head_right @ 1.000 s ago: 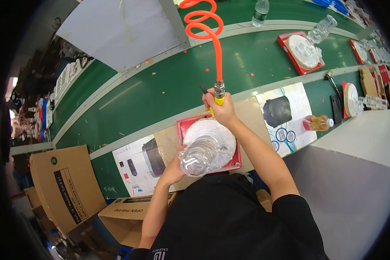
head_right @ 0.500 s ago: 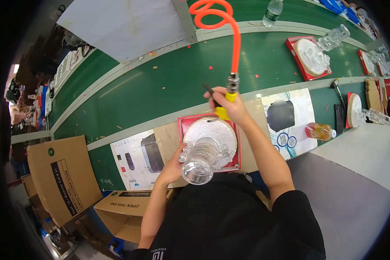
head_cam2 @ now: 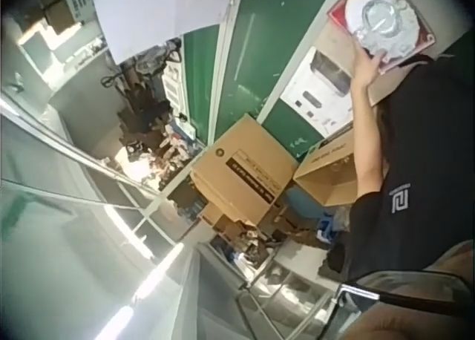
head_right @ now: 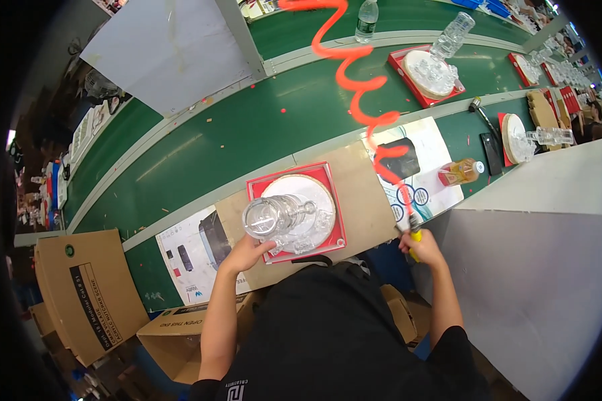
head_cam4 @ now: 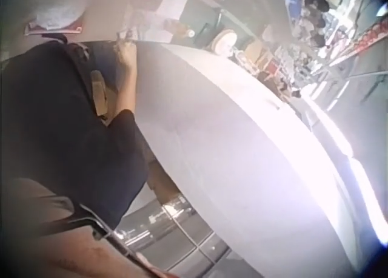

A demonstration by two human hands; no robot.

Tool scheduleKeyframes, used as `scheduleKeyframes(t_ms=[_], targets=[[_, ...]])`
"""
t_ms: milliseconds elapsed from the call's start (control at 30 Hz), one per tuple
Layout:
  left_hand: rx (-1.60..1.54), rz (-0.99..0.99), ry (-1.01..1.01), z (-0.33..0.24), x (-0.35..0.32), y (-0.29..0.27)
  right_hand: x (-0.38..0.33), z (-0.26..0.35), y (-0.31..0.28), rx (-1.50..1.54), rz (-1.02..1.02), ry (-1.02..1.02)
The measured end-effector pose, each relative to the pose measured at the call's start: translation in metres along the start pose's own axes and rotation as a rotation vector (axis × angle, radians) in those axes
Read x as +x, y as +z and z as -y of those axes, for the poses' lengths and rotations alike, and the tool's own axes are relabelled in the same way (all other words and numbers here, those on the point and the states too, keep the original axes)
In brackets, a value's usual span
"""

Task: Cleaning glass pitchers using a compressed air gun and packing them into shipping boxes.

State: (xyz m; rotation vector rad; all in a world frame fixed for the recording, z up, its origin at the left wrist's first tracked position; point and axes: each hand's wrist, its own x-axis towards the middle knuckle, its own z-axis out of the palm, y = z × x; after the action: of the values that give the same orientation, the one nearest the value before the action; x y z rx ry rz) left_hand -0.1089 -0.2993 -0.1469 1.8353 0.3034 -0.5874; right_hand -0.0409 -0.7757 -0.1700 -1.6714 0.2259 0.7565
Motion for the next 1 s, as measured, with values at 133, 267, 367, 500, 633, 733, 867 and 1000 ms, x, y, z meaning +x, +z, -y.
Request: scheduleKeyframes(t_ms=[133,267,367,500,633,733,867,1000], targets=[[0.061,-0.054,0.153,-0.009,-0.004,0.003,0.016,-0.096,-0.004,-0.108,0.2,0.242],[0.225,-0.111,-0.024,-0.048,-0.025,0.005,0.034,-0.125,0.011,-0.745,0.058,0.155],[0.23,-0.325,0.263,-0.076,-0.05,0.006,0.047,-0.099,0.024,-0.77,-0.077,0.043],[0.028,-0.486,0.655,-0.129,-0.047,0.022,0.06,-0.091,0.017,-0.883,0.121,0.136],[-0.096,-0.837,0.82,-0.157,-0.013,0.067,0.063,-0.093,0.009,-0.941,0.282,0.149],[-0.236,-1.037,0.828,-0.164,-0.002,0.078,0.057,-0.078,0.006,-1.243,0.383,0.236],[-0.401,-1.168,0.781,-0.164,-0.023,0.057,0.028,-0.028,0.035,-1.106,0.441,0.66],[-0.569,-0.951,1.091,-0.16,-0.11,0.002,0.01,-0.002,0.055,-0.933,0.558,0.48]])
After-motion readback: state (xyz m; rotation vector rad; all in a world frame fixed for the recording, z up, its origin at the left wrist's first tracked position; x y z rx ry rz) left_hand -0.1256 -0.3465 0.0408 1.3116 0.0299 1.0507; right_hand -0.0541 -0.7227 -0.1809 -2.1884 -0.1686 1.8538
